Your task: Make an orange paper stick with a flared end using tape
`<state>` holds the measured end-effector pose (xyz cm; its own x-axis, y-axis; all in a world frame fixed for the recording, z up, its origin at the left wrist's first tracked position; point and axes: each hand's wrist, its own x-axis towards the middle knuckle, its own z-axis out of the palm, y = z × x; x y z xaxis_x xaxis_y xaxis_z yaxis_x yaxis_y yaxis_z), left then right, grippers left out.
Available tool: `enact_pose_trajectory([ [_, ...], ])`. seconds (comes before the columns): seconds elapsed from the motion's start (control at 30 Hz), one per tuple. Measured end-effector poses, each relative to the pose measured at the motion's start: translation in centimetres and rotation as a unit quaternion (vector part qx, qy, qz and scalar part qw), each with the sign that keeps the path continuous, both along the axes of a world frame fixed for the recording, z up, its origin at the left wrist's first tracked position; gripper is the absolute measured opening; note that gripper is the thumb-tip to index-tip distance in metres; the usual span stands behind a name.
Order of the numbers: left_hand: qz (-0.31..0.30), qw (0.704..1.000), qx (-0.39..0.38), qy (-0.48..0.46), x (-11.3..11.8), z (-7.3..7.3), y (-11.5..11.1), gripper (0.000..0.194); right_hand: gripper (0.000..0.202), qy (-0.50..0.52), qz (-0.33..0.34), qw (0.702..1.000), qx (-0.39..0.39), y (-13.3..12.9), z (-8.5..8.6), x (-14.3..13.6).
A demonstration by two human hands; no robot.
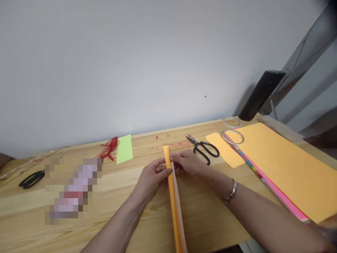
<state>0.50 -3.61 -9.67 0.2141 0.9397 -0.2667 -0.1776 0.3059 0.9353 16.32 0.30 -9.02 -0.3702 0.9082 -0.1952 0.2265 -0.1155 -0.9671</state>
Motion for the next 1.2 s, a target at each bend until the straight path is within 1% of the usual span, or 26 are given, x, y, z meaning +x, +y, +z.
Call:
enact_pose_trajectory([
  [0.07, 0.006, 1.0, 0.003, -0.003, -0.1, -0.1, 0.0, 0.044, 0.046, 0.012, 0.001, 1.0, -0.022, 0.1, 0.0, 0.2],
  [0.13, 0.015, 1.0, 0.001, 0.001, -0.2, -0.1, 0.0, 0.043, 0.042, 0.003, 0.017, 0.999, -0.03, 0.1, 0.1, 0.4],
  [0.23, 0.012, 1.0, 0.006, 0.015, -0.3, -0.1, 0.0, 0.041, 0.033, -0.019, 0.042, 0.999, -0.025, -0.1, 0.4, 0.6],
  [0.37, 0.005, 0.999, 0.027, 0.041, -0.2, 0.1, -0.2, 0.04, 0.023, -0.025, 0.032, 0.999, -0.01, -0.5, 0.5, 0.5],
  [0.5, -0.029, 0.999, -0.015, -0.013, -0.3, 0.7, -0.3, 0.034, 0.022, -0.031, 0.023, 0.999, 0.016, -0.5, 0.7, 0.4],
  [0.57, -0.033, 0.998, -0.043, -0.035, -0.4, 1.0, -0.2, 0.031, 0.025, -0.033, 0.029, 0.999, 0.027, -0.5, 0.7, 0.5],
  [0.7, -0.001, 0.998, -0.066, -0.016, -0.4, 1.1, 0.0, 0.029, 0.025, -0.048, 0.044, 0.997, 0.034, -0.5, 0.6, 0.5],
  [0.83, 0.003, 0.997, -0.069, -0.014, -0.6, 0.8, 0.1, 0.024, 0.025, -0.055, 0.04, 0.997, 0.038, -0.5, 0.4, 0.5],
  [0.93, 0.016, 0.998, -0.063, -0.02, -0.7, 0.7, 0.2, 0.023, 0.027, -0.049, 0.028, 0.998, 0.023, -0.4, 0.5, 0.5],
  [1.0, 0.032, 0.998, -0.054, -0.028, -0.7, 0.8, 0.2, 0.023, 0.033, -0.032, 0.031, 0.999, 0.004, -0.3, 0.6, 0.5],
  [1.1, 0.07, 0.996, -0.037, -0.043, -0.5, 0.9, 0.4, 0.021, 0.046, -0.013, 0.063, 0.998, -0.022, -0.4, 0.7, 0.7],
  [1.2, 0.11, 0.993, -0.015, -0.037, -0.4, 0.6, 0.4, 0.018, 0.049, -0.044, 0.099, 0.994, -0.019, -0.8, 0.4, 0.7],
])
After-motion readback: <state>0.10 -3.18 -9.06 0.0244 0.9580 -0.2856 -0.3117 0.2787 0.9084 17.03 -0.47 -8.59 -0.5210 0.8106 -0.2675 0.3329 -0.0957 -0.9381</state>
